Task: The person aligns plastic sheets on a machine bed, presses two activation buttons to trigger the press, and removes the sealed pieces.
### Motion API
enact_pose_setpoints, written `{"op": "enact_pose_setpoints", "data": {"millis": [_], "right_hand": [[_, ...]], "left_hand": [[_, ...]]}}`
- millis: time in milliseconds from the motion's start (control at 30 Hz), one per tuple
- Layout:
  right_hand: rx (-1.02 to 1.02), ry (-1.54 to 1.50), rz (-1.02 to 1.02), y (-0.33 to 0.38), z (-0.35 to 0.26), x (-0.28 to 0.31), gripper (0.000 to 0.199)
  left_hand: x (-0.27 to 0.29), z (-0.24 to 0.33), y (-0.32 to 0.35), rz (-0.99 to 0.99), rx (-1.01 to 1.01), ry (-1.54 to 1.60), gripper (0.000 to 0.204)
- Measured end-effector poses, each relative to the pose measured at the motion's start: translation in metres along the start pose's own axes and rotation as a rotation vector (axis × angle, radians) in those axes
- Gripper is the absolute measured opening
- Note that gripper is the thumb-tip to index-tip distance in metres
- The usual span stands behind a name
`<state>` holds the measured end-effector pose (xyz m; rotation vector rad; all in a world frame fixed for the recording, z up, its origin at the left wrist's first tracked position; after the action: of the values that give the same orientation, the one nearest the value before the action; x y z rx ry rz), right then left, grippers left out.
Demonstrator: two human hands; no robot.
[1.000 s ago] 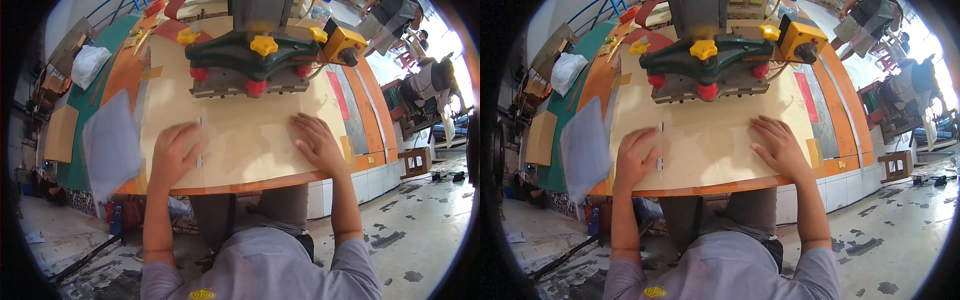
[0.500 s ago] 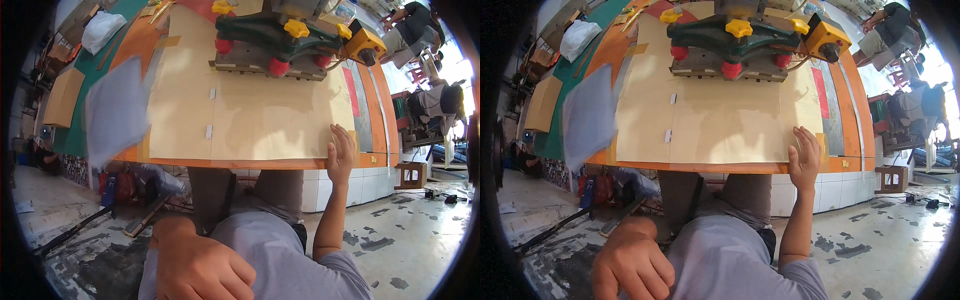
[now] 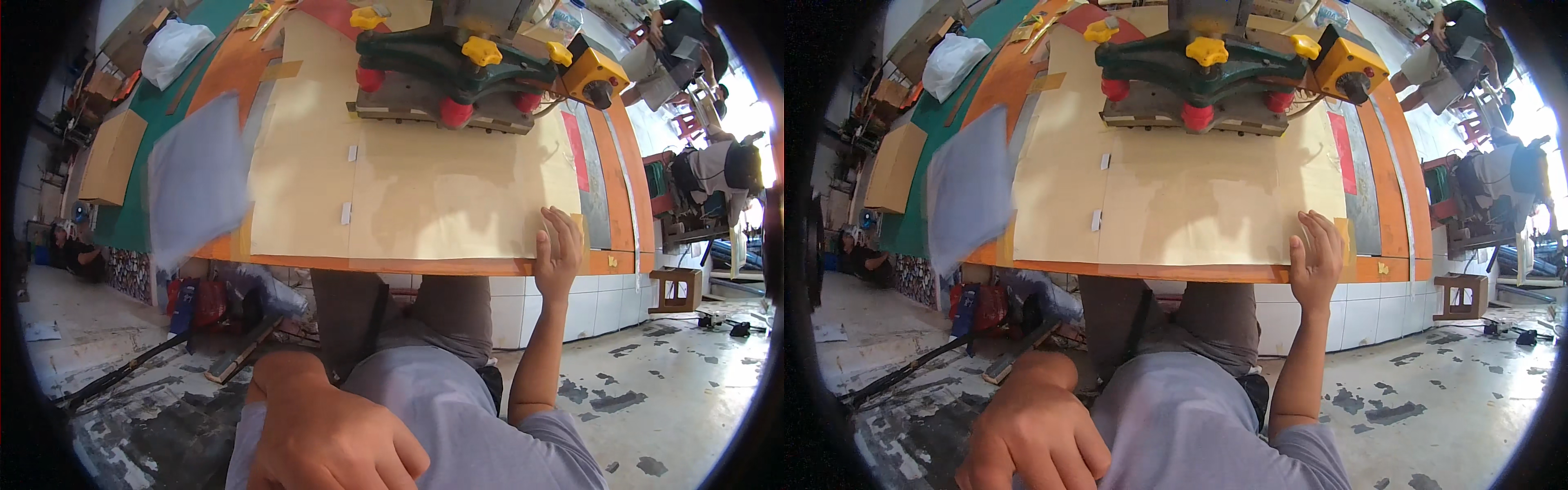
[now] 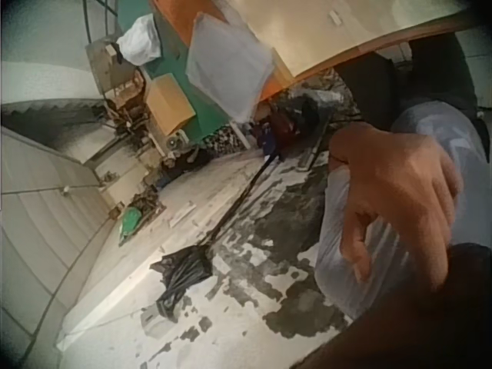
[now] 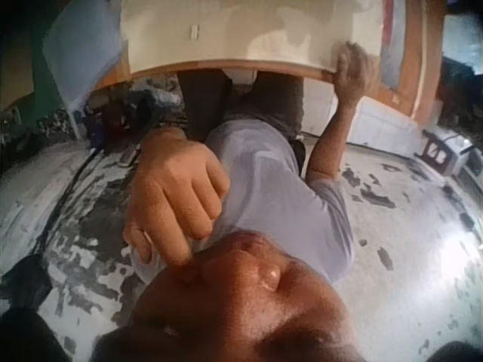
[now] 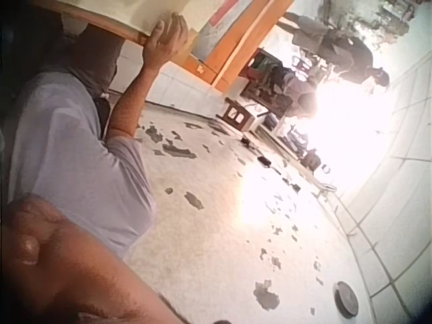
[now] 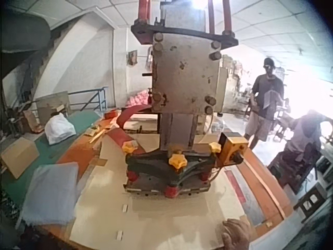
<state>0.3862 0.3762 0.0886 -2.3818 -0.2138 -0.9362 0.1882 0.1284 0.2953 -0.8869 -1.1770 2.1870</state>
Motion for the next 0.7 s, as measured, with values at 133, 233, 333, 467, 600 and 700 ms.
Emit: {"op": "enact_pose_setpoints", "data": {"millis": [133, 233, 333, 467, 600, 700], "right_hand": [[0.008, -0.014, 0.016, 0.000, 0.001, 0.000, 0.028], [0.006, -0.020, 0.022, 0.000, -0.001, 0.000, 0.028], [0.001, -0.022, 0.023, 0.000, -0.002, -0.001, 0.025], [0.009, -0.021, 0.037, 0.001, 0.000, 0.000, 0.024], [0.003, -0.039, 0.045, 0.001, 0.002, 0.000, 0.021], [0.013, -0.049, 0.055, 0.002, 0.001, 0.000, 0.020]], "left_hand": [[-0.001, 0.000, 0.002, 0.029, 0.029, 0.007, 0.038], [0.000, -0.001, 0.000, -0.001, 0.055, 0.045, 0.038], [-0.001, 0.001, -0.002, 0.002, 0.035, 0.009, 0.040], [-0.003, 0.004, 0.003, -0.004, 0.011, -0.006, 0.039], [-0.002, 0.009, 0.002, -0.059, -0.006, -0.025, 0.035], [-0.006, 0.010, 0.003, 0.005, -0.037, -0.041, 0.033]]}}
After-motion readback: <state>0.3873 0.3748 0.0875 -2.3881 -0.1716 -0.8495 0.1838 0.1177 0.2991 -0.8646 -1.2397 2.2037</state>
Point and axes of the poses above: each hand's wrist, its own y-axis away from the middle knuckle, its own x-axis out of the back of the hand, z = x × y, the point moved 7 cm from there along -y, towards the middle knuckle, and after that the axes turned 9 degrees about -x, right-handed, at the moved point
